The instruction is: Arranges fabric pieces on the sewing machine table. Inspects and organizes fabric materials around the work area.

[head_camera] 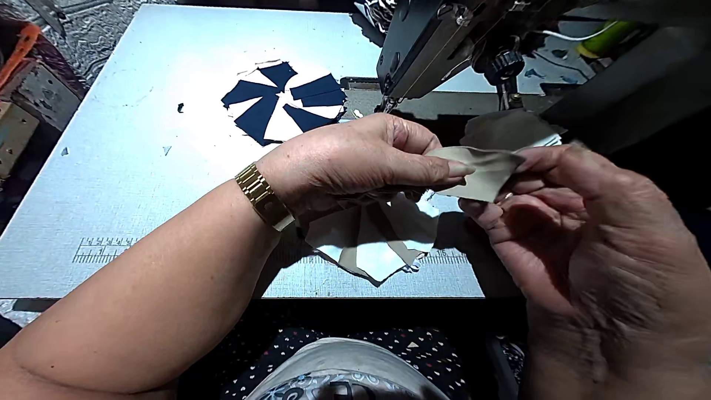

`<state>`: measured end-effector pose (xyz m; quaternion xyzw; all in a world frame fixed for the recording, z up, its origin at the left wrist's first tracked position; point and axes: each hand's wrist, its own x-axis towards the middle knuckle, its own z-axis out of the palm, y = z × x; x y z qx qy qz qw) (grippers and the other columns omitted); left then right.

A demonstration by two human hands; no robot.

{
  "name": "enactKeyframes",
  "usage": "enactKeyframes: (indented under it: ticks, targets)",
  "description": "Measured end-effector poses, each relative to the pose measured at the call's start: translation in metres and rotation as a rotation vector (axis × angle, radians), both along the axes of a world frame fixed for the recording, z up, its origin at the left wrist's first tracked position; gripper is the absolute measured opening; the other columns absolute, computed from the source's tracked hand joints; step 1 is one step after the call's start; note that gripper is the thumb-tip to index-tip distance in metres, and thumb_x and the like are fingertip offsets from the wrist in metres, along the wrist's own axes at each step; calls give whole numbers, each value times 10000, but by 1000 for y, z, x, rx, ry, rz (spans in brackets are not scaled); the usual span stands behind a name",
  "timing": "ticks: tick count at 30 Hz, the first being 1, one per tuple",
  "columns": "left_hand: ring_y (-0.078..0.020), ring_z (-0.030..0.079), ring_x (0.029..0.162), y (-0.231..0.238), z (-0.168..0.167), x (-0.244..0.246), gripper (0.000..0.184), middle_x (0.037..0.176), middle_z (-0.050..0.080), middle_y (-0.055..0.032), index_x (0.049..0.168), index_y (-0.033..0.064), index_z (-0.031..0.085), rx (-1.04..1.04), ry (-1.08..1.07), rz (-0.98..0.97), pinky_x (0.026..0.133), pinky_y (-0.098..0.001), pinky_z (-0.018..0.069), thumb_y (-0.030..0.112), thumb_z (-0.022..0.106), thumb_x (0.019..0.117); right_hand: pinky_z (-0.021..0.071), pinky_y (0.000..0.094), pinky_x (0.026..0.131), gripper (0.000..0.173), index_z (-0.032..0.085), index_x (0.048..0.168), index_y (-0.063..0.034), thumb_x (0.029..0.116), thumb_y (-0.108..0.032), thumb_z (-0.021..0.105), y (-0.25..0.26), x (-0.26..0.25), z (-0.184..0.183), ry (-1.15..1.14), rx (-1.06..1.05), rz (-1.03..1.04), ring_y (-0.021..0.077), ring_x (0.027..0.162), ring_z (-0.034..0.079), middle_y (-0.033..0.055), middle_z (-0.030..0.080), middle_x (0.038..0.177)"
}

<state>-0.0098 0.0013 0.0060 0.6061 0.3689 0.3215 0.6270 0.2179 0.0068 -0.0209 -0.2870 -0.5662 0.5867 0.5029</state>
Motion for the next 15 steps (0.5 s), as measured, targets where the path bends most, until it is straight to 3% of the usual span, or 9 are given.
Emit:
enactKeyframes:
  ticks: [2, 4, 6, 11, 15]
  targets:
    - [0, 408, 478, 0, 0, -2, 216, 629, 522, 26, 846, 63, 623, 53, 62, -7, 428, -140, 316, 154, 596, 1040, 600, 213, 751, 118, 637, 1005, -169, 1049, -136, 532, 0, -1, 1, -88, 54, -42, 36, 782, 676, -67, 679, 879]
    - [-8, 454, 507, 1, 2, -4, 227, 650, 547, 19, 858, 54, 640, 96, 132, 3, 450, -146, 356, 169, 587, 1046, 616, 198, 709, 230, 594, 991, -159, 915, 50, 653, -1, -3, 1, -167, 121, -107, 28, 742, 672, -67, 672, 896]
    - [-16, 505, 552, 2, 2, -7, 271, 672, 564, 15, 860, 53, 649, 152, 201, 1, 490, -154, 407, 197, 549, 1068, 621, 206, 706, 313, 601, 1016, -145, 854, 108, 688, 0, -2, -3, -211, 168, -141, 38, 756, 677, -59, 676, 941]
    - [-25, 460, 507, 6, -4, -7, 335, 590, 499, 23, 743, 64, 623, 299, 404, 38, 461, -178, 360, 192, 585, 1051, 600, 183, 641, 261, 624, 1061, -141, 869, -24, 756, 2, 3, -13, -447, 339, -214, 25, 727, 658, -69, 663, 943]
    - [-24, 446, 518, 5, -7, -3, 331, 587, 497, 36, 736, 85, 648, 393, 659, 73, 488, -206, 340, 259, 648, 1017, 563, 177, 672, 173, 605, 1061, -74, 928, -107, 711, 5, 0, -22, -676, 469, -244, 17, 752, 638, -13, 647, 926]
